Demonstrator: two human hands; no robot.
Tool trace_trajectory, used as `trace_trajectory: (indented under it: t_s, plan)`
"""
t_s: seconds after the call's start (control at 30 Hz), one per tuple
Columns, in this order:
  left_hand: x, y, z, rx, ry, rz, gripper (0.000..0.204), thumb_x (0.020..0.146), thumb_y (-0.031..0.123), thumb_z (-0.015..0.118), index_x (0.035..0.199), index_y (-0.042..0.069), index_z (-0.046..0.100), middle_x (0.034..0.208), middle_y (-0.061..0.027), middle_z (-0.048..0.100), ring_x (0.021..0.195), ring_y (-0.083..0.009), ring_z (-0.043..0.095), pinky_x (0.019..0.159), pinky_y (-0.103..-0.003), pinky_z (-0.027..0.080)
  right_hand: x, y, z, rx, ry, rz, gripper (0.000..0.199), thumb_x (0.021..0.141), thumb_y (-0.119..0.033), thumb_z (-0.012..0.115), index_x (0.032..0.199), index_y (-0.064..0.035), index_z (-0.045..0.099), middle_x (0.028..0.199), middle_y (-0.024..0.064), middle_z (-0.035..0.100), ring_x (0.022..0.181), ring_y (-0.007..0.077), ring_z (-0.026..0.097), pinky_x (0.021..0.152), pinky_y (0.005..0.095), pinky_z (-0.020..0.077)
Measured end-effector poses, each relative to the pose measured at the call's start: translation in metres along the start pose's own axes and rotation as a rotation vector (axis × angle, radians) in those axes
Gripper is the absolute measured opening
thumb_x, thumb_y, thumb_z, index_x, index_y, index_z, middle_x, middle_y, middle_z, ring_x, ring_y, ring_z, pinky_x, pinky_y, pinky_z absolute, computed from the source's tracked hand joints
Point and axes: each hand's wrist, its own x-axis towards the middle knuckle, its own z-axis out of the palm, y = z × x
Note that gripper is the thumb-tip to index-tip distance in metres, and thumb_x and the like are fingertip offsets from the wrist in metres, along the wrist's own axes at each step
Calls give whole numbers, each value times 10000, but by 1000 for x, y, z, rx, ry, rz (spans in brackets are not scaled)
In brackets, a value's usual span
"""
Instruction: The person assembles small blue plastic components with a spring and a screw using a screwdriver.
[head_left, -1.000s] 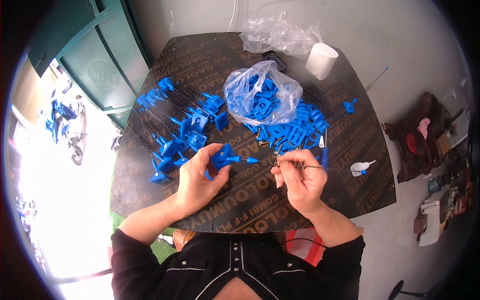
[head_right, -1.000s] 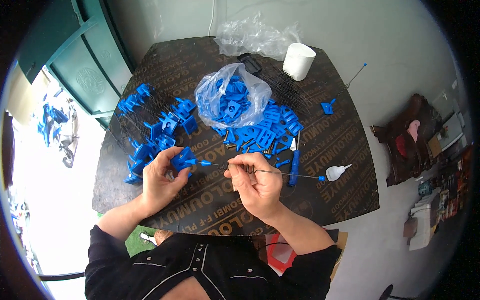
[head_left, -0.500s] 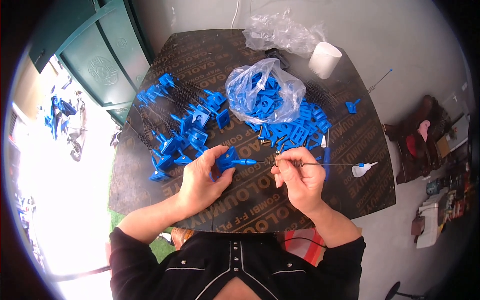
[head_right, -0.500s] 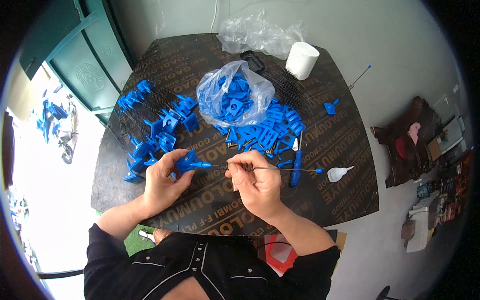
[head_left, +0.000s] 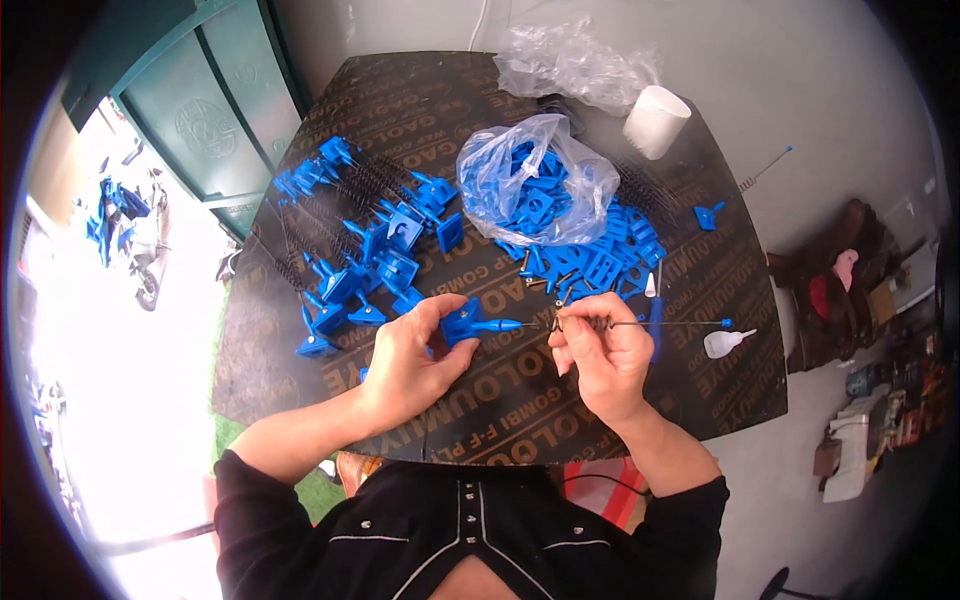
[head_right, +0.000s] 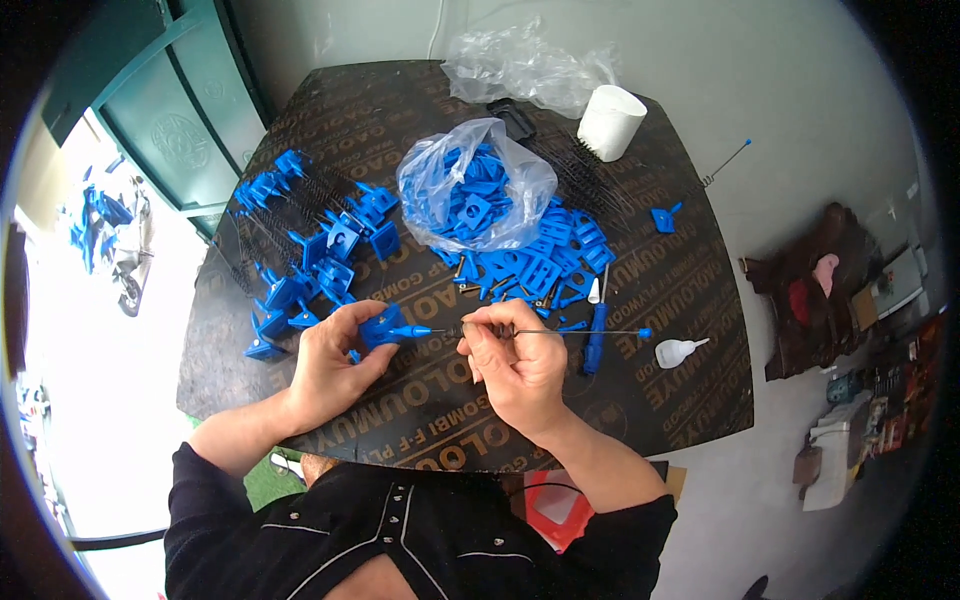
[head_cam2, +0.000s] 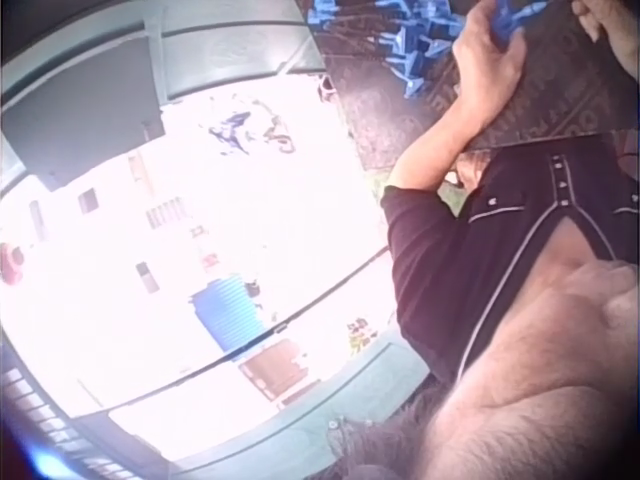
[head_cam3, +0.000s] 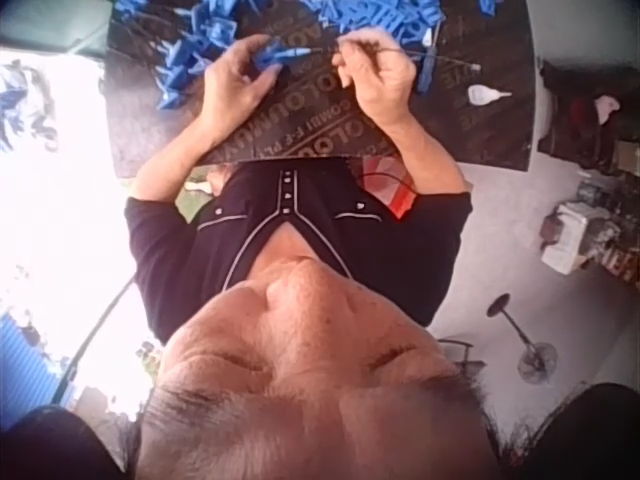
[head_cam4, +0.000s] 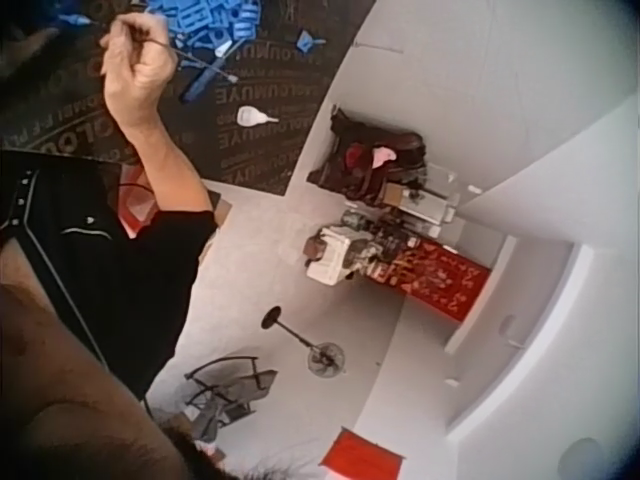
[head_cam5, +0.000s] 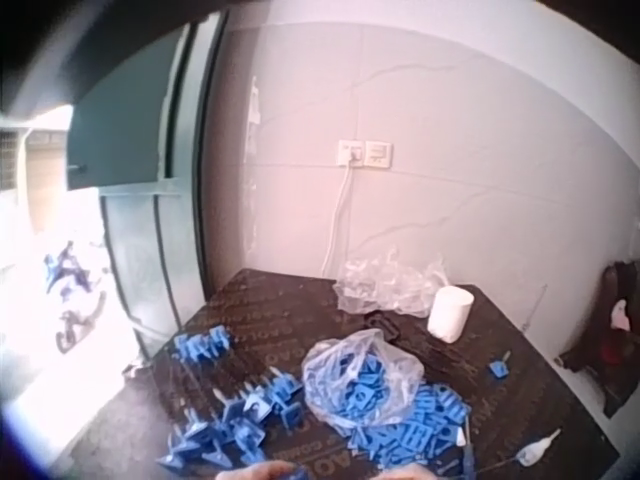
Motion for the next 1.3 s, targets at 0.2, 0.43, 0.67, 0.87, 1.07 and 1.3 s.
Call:
trace_trajectory:
  t_s: [0.2, 0.43, 0.67, 0.87, 1.07, 1.3]
  plan:
    - [0, -4, 2, -129, -46, -116, 373, 770, 92, 710, 1097, -22, 572, 726, -80, 619, 593, -103, 569, 564, -258, 483, 0, 1, 4, 25, 30, 39, 65, 900, 9, 578, 954, 36, 554, 725, 79, 616, 553, 59, 534, 480, 191, 425]
    - [-1, -9, 6, -214, -45, -146, 374, 769, 91, 717, 1089, -34, 571, 736, -68, 626, 616, -81, 569, 581, -244, 488, 3, -1, 4, 43, 37, 61, 66, 902, 1, 580, 953, 32, 550, 739, 77, 612, 558, 54, 525, 489, 187, 423]
    - [1, 1, 1, -606, -171, -246, 371, 835, 12, 655, 1162, -65, 497, 912, -56, 636, 729, -76, 599, 653, -205, 504, 18, -15, 3, 11, 13, 88, 107, 935, -72, 561, 999, 14, 555, 738, 22, 548, 564, 32, 458, 495, 172, 381]
    - [5, -7, -10, -804, -321, -335, 331, 896, -9, 559, 1198, -103, 462, 981, -119, 629, 789, -155, 644, 727, -283, 565, 31, -26, 4, -67, -69, 158, 131, 937, -100, 568, 1003, 13, 557, 735, 25, 551, 560, 37, 466, 490, 174, 372]
    - [7, -6, -14, -968, -444, -407, 288, 909, 8, 542, 1158, -115, 463, 991, -170, 631, 784, -205, 665, 697, -306, 580, 37, -25, 8, 31, -121, 240, 154, 913, -108, 612, 1004, 11, 574, 748, 28, 564, 569, 41, 484, 494, 178, 377]
    - [8, -6, -16, -1109, -464, -395, 286, 913, 27, 546, 1146, -107, 448, 990, -185, 631, 782, -215, 666, 695, -311, 583, 41, -31, 13, -81, -220, 273, 157, 875, -43, 644, 1008, 28, 604, 805, 11, 587, 675, 40, 534, 584, 170, 421]
